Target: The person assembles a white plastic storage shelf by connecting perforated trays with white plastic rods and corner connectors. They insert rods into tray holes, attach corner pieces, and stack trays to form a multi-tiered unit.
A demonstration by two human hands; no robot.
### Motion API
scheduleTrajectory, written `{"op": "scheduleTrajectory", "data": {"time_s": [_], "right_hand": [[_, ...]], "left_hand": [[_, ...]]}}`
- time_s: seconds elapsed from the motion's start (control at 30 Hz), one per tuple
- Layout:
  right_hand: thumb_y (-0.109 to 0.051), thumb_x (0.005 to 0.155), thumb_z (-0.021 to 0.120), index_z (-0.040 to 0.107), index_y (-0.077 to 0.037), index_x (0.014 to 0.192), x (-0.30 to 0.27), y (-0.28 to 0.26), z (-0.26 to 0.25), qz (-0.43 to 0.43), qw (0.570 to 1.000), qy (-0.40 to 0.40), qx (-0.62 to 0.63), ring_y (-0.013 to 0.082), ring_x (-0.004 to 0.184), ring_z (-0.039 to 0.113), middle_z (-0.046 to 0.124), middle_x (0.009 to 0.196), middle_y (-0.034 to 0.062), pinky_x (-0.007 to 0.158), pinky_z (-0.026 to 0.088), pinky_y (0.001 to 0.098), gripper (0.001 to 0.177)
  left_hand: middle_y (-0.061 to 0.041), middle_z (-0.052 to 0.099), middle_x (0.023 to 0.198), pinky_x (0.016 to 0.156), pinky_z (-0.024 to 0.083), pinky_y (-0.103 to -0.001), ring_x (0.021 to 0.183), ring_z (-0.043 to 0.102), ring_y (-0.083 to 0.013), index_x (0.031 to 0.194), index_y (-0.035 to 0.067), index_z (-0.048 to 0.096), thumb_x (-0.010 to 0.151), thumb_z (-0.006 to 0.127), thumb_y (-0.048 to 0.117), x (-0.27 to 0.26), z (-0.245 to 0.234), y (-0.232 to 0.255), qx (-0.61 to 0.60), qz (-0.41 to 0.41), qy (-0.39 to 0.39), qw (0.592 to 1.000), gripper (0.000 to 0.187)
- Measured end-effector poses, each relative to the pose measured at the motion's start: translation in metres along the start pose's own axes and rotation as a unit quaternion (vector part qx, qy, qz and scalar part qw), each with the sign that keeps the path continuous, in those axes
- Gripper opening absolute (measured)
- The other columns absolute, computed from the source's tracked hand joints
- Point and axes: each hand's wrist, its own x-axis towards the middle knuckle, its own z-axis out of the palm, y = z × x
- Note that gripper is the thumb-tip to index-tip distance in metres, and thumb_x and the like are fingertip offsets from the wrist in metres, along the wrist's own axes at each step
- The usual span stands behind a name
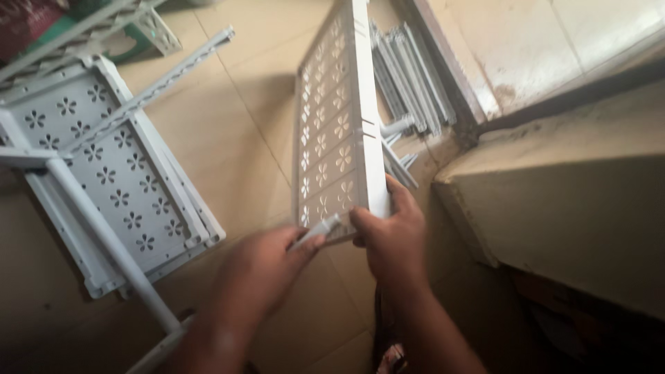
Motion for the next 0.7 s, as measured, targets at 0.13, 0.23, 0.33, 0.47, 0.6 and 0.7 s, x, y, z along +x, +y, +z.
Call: {"op": "scheduleTrajectory", "data": {"time_s": [0.13, 0.23, 0.33, 0.47, 0.6, 0.7], "right_hand": [[-0.003, 0.074, 0.073, 0.057, 0.005, 0.134, -0.024, -0.021, 0.008, -0.13, 0.99, 0.044, -0.044, 0.0133, 0.086, 0.067, 0.07, 0.113, 0.0149, 0.07, 0.057, 0.0251, 0.063], [-0.004, 0.073, 0.076, 0.058, 0.003, 0.129, -0.025, -0.037, 0.013, -0.077, 0.99, 0.08, -0.084, 0.0112, 0.09, 0.071, 0.072, 0.112, 0.0111, 0.073, 0.059, 0.0245, 0.06], [-0.001, 0.075, 0.076, 0.056, -0.001, 0.135, -0.014, -0.041, 0.014, -0.019, 0.996, 0.066, -0.065, 0.014, 0.084, 0.068, 0.072, 0.105, 0.0141, 0.069, 0.059, 0.0274, 0.064], [0.003, 0.075, 0.072, 0.054, -0.005, 0.139, -0.007, -0.037, 0.024, -0.042, 0.999, 0.005, 0.006, 0.0131, 0.089, 0.071, 0.07, 0.11, 0.0117, 0.073, 0.062, 0.0278, 0.066], [-0.001, 0.08, 0.077, 0.059, -0.007, 0.143, -0.004, -0.03, 0.033, -0.107, 0.993, -0.019, -0.04, 0.0122, 0.092, 0.067, 0.071, 0.121, 0.0064, 0.076, 0.058, 0.0276, 0.066], [-0.005, 0.075, 0.077, 0.06, -0.012, 0.144, -0.015, -0.028, 0.029, -0.088, 0.991, -0.045, -0.091, 0.0126, 0.089, 0.069, 0.072, 0.112, 0.0057, 0.075, 0.058, 0.028, 0.071]], "left_hand": [[-0.009, 0.076, 0.107, 0.082, 0.055, -0.039, 0.096, 0.074, -0.025, 0.132, 0.026, 0.072, 0.095, 0.064, 0.052, -0.015, 0.014, -0.005, -0.084, 0.071, 0.044, 0.993, 0.047], [-0.008, 0.072, 0.109, 0.086, 0.053, -0.038, 0.098, 0.071, -0.0243, 0.138, 0.037, 0.071, 0.093, 0.062, 0.048, -0.007, 0.008, 0.003, -0.063, 0.067, 0.038, 0.995, 0.048], [-0.009, 0.072, 0.107, 0.087, 0.053, -0.036, 0.098, 0.071, -0.0222, 0.14, 0.038, 0.068, 0.089, 0.063, 0.045, 0.001, 0.002, 0.011, -0.08, 0.069, 0.018, 0.994, 0.051], [-0.014, 0.076, 0.11, 0.091, 0.054, -0.036, 0.102, 0.074, -0.0254, 0.137, 0.031, 0.068, 0.095, 0.063, 0.046, 0.022, -0.009, 0.009, -0.058, -0.084, -0.052, 0.993, 0.045], [-0.007, 0.076, 0.131, 0.099, 0.054, -0.034, 0.119, 0.069, -0.0206, 0.137, 0.023, 0.065, 0.091, 0.062, 0.042, 0.035, 0.005, -0.023, -0.141, 0.116, -0.001, 0.983, 0.05], [-0.009, 0.071, 0.138, 0.102, 0.047, -0.037, 0.13, 0.065, -0.0246, 0.151, 0.023, 0.06, 0.1, 0.062, 0.045, 0.037, 0.008, -0.053, -0.082, 0.17, -0.056, 0.98, 0.055]]}}
